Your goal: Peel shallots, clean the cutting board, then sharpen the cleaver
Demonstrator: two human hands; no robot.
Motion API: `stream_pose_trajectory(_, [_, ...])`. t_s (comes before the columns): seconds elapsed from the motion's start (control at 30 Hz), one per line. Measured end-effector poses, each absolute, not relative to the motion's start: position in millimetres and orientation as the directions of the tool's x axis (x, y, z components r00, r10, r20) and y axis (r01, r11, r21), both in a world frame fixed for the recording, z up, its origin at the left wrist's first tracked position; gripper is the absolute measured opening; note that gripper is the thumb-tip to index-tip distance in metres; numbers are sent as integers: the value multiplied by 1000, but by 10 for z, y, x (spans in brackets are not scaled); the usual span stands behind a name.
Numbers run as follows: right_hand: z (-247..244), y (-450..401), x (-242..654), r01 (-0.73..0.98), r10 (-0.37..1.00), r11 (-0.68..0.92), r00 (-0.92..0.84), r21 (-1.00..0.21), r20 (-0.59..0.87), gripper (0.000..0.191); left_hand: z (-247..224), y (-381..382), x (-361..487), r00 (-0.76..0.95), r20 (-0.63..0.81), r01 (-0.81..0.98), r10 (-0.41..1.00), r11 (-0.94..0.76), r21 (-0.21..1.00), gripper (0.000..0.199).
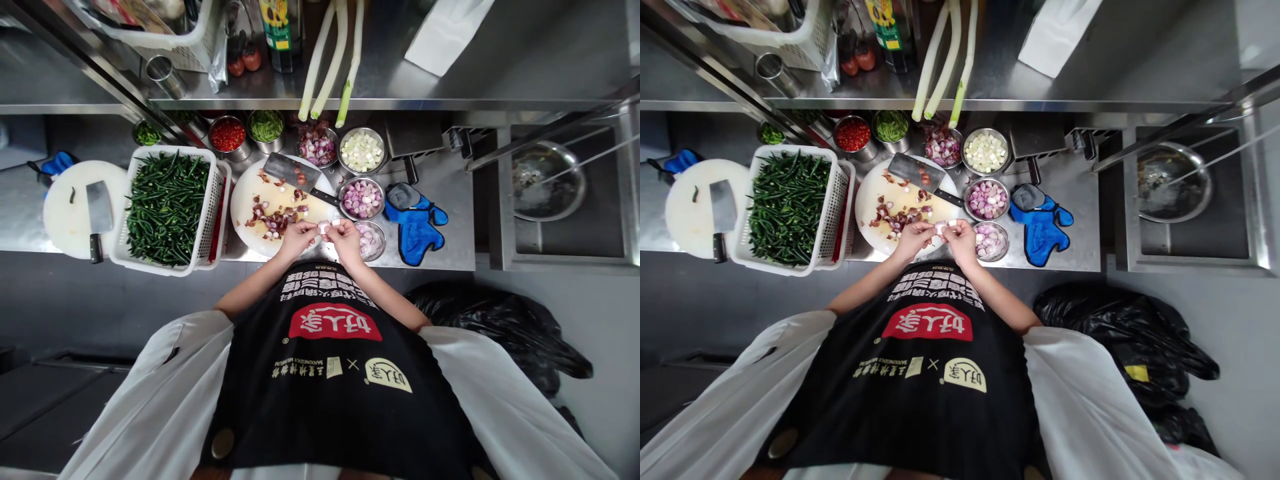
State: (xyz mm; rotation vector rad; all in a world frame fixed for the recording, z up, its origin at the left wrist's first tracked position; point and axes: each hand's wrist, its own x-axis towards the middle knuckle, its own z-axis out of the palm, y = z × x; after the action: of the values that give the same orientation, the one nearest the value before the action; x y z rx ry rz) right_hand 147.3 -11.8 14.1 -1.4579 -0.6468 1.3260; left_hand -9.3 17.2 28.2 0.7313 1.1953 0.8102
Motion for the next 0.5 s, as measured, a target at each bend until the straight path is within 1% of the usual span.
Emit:
stream_pose_trajectory(0.1, [143, -118, 1471, -194, 889, -341, 252, -920, -383, 48, 280, 157, -116, 184, -501, -118, 846, 525, 843, 37])
stream_pose_trajectory(0.2, [148, -125, 1467, -201, 893, -334, 246, -921, -378, 47, 272, 152, -144, 222, -487, -90, 844, 515, 852, 40])
stream_pose_trajectory(0.27, [148, -134, 1466, -197, 899, -327, 237, -924, -369, 46, 270, 153, -161, 244, -479, -66, 843, 508, 859, 38])
stream_pose_trajectory(0.37, [144, -146, 1467, -173, 909, -318, 225, -932, -352, 47, 286, 153, -176, 228, -473, -21, 851, 490, 872, 31])
stream_pose_trajectory(0.5, [134, -153, 1467, -157, 910, -307, 240, -939, -338, 47, 315, 139, -181, 228, -455, -17, 861, 470, 882, 28])
